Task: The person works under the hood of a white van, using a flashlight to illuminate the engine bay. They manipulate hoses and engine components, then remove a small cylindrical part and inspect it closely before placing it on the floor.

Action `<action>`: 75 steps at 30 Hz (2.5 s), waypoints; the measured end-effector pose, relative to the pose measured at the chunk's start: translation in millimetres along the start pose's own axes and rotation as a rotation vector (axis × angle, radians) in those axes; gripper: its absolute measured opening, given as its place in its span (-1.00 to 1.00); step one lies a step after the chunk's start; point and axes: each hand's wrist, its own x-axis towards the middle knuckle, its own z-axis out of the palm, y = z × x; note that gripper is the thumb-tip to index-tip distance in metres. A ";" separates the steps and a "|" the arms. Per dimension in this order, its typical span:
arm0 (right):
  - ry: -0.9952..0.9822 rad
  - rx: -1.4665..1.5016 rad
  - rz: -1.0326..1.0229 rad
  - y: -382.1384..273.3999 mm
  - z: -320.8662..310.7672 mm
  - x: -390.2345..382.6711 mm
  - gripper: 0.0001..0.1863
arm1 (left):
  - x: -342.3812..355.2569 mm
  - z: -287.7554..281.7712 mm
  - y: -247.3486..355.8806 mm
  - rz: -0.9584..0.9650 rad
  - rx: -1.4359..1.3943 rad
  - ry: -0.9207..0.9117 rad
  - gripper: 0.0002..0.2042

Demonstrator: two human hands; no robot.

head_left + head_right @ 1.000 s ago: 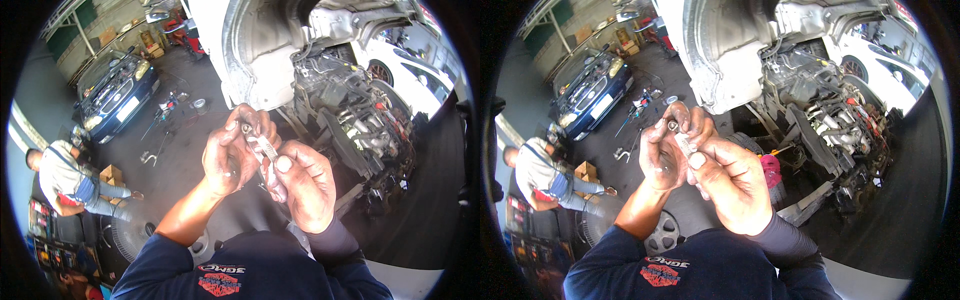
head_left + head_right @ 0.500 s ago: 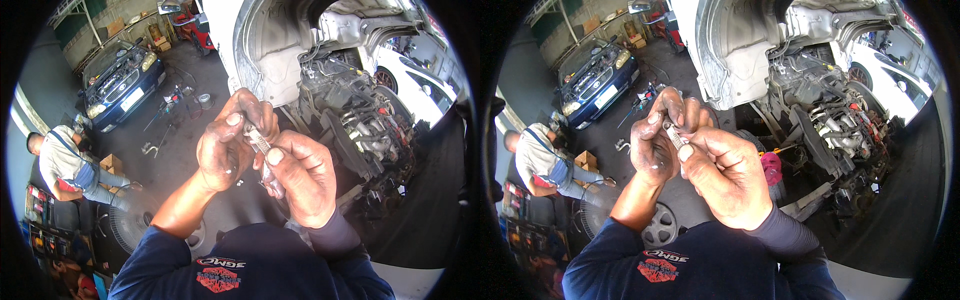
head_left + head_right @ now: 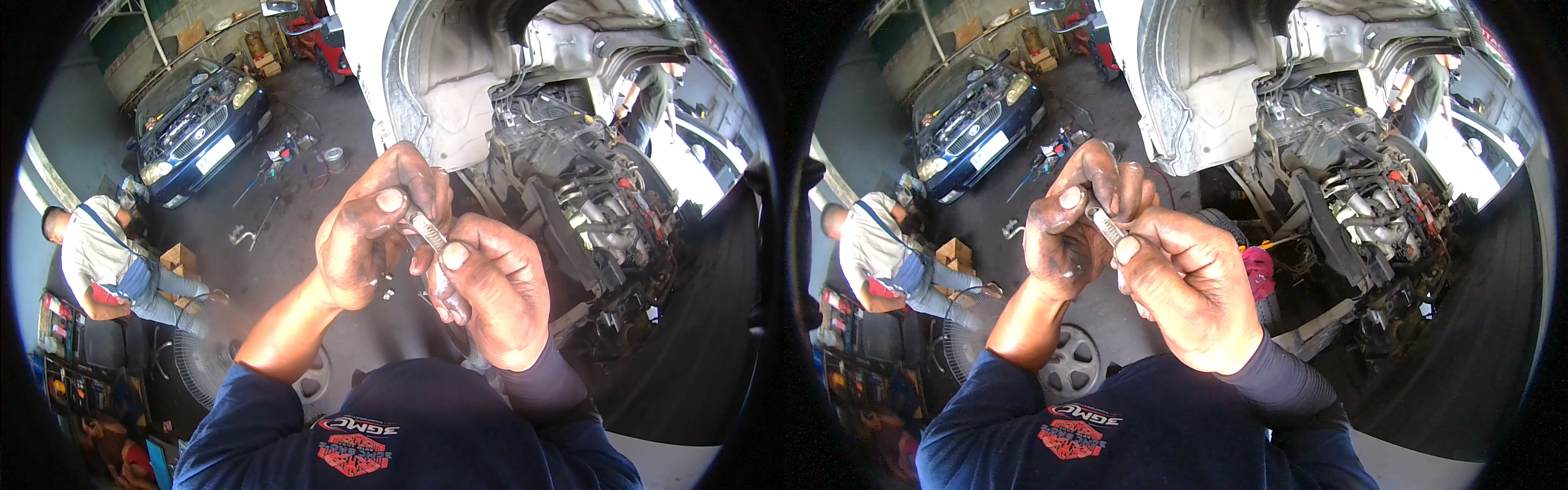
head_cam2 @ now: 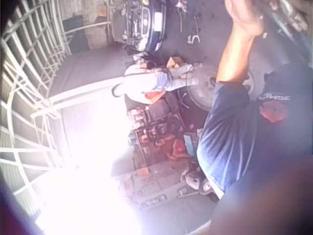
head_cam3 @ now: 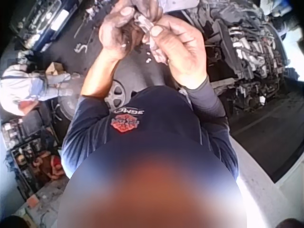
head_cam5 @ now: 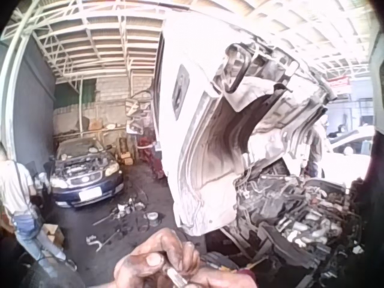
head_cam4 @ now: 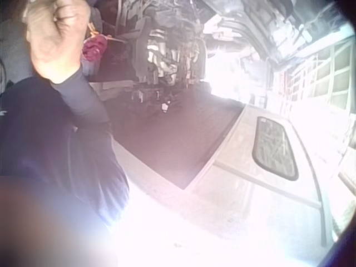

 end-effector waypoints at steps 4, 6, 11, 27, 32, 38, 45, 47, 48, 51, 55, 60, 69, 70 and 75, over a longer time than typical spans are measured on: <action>-0.022 -0.011 0.009 2.3 -4.1 2.7 -0.61 | -0.4 -3.9 0.9 -0.029 0.043 -0.012 -0.61; -0.030 -0.005 0.004 4.7 -5.9 4.9 -0.61 | -0.5 -5.1 1.3 -0.038 0.073 -0.005 -0.61; -0.017 0.030 0.009 10.8 -7.3 9.4 -0.64 | -1.0 -4.6 -0.2 0.007 0.161 0.031 -0.63; -0.002 0.072 -0.015 13.9 -16.8 17.5 -0.65 | -3.4 5.0 -2.5 -0.071 0.217 0.180 -0.59; -0.090 0.021 0.018 7.1 -26.6 21.1 -0.64 | -2.2 10.3 -3.1 0.030 0.370 0.171 -0.58; -0.056 0.055 0.059 7.3 -21.8 19.4 -0.66 | 1.0 10.3 -5.0 0.084 0.452 0.156 -0.59; -0.073 0.045 0.061 8.4 -27.1 21.6 -0.65 | -4.5 14.0 -7.9 0.095 0.590 0.186 -0.57; -0.114 0.034 0.093 7.7 -33.4 18.7 -0.65 | -5.8 13.9 -9.9 0.108 0.648 0.184 -0.57; -0.120 0.054 0.084 10.6 -34.9 19.4 -0.67 | -4.1 11.8 -10.5 0.123 0.694 0.182 -0.57; -0.158 0.145 0.035 22.7 -37.6 25.0 -0.70 | -2.1 9.8 -10.1 0.116 0.870 0.219 -0.55; -0.100 0.205 0.055 29.8 -41.6 30.1 -0.69 | -4.8 20.9 -8.4 -0.090 0.663 0.302 -0.45; -0.108 0.197 0.111 24.8 -51.5 35.5 -0.76 | 0.3 34.4 -13.3 -0.105 0.372 0.450 -0.47; -0.129 0.344 0.070 28.7 -42.3 25.8 -0.75 | 0.2 35.0 -22.3 0.015 0.684 0.430 -0.55; -0.110 0.337 0.085 28.4 -42.8 25.5 -0.77 | 1.8 29.1 -20.5 0.047 0.805 0.355 -0.55; -0.124 0.320 0.128 30.8 -55.6 22.5 -0.79 | 4.6 9.0 -11.1 0.121 1.344 0.079 -0.53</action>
